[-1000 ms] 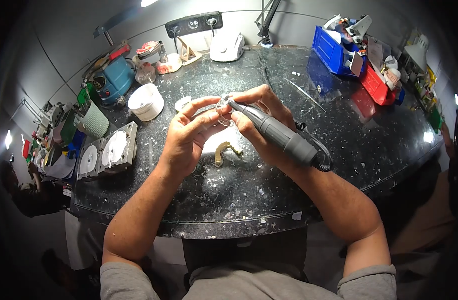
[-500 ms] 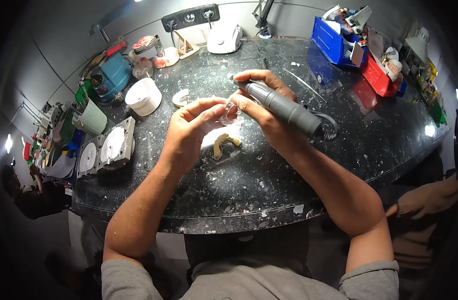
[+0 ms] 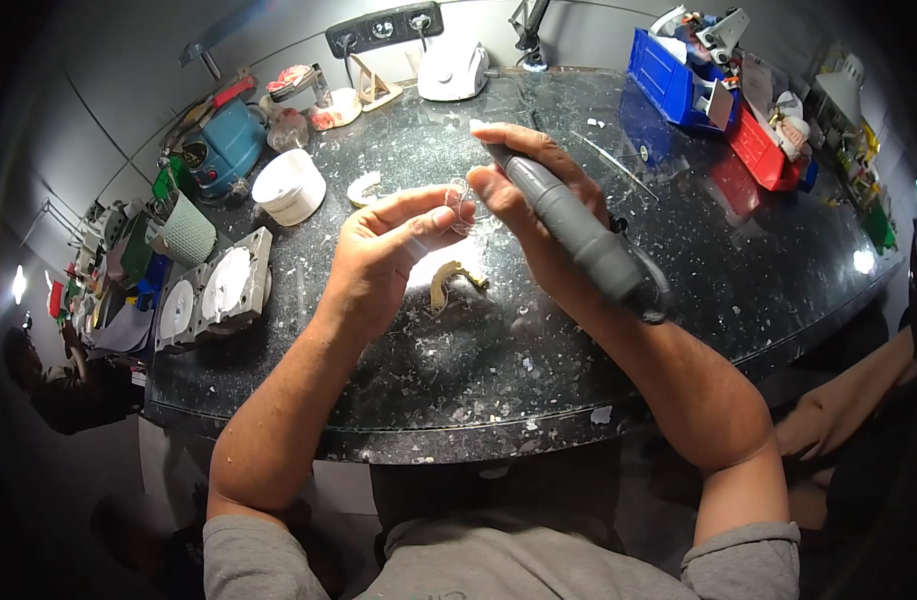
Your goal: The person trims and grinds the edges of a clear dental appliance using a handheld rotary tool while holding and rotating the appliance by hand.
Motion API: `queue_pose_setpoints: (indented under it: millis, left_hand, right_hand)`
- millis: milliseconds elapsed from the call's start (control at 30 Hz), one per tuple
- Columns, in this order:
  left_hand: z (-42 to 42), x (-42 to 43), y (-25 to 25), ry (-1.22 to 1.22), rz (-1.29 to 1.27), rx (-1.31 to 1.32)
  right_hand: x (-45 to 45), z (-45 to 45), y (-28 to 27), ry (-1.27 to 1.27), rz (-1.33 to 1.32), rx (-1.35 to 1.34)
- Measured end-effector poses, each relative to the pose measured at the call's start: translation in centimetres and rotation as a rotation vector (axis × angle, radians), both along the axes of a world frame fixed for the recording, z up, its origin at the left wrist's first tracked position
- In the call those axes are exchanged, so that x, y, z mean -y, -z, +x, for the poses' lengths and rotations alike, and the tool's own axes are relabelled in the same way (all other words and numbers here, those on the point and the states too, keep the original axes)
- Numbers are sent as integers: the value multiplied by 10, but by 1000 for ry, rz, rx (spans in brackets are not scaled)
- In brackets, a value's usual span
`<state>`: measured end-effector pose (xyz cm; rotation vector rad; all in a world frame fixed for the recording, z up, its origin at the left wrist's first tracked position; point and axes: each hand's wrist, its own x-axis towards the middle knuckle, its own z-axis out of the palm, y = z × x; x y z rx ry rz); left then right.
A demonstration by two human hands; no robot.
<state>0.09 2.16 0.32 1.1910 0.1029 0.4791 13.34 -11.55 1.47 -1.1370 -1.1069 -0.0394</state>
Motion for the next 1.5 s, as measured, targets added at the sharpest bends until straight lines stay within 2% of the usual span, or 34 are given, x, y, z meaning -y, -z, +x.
queue_pose_setpoints:
  millis: [33,133,267,300,400,500,600,767,900,1000,1133,1267,1367,1500]
  left_hand:
    - [-1,0,0,3,-38,17]
    - [1,3,-2,-29,-110,39]
    - [0,2,1,-8,-129,79]
    - [-1,2,0,-7,-125,73]
    - [-2,1,1,-6,-117,69]
    - [-1,3,-2,1,-115,89]
    - [-1,4,-2,-12,-121,99]
    - [-1,1,2,-21,-119,104]
    - [-1,0,3,-27,-116,102]
    - [-2,-5,7,-27,-123,105]
    - [0,-1,4,-60,-80,103]
    - [-2,-7,11,-55,-86,121]
    - [-1,-4,6,-73,-64,126]
    - [-2,-5,7,-87,-48,159]
  right_hand:
    - [3,5,-2,88,-27,119]
    - [3,4,-4,56,-16,170]
    - [0,-7,3,-52,-20,17]
    - [0,-3,4,-41,-42,101]
    - [1,-5,2,-69,-47,86]
    - [6,-14,-8,-41,-47,-35]
    - [7,-12,-6,-47,-50,-34]
    - [-2,-2,5,-74,32,121]
    - [-5,-2,8,-70,38,119]
    - [2,-4,0,-97,-3,228]
    - [2,-7,0,-70,-19,117]
    - [8,-5,-6,-97,-61,208]
    - [3,-8,0,-66,-18,116]
    - [2,-1,1,-89,19,262]
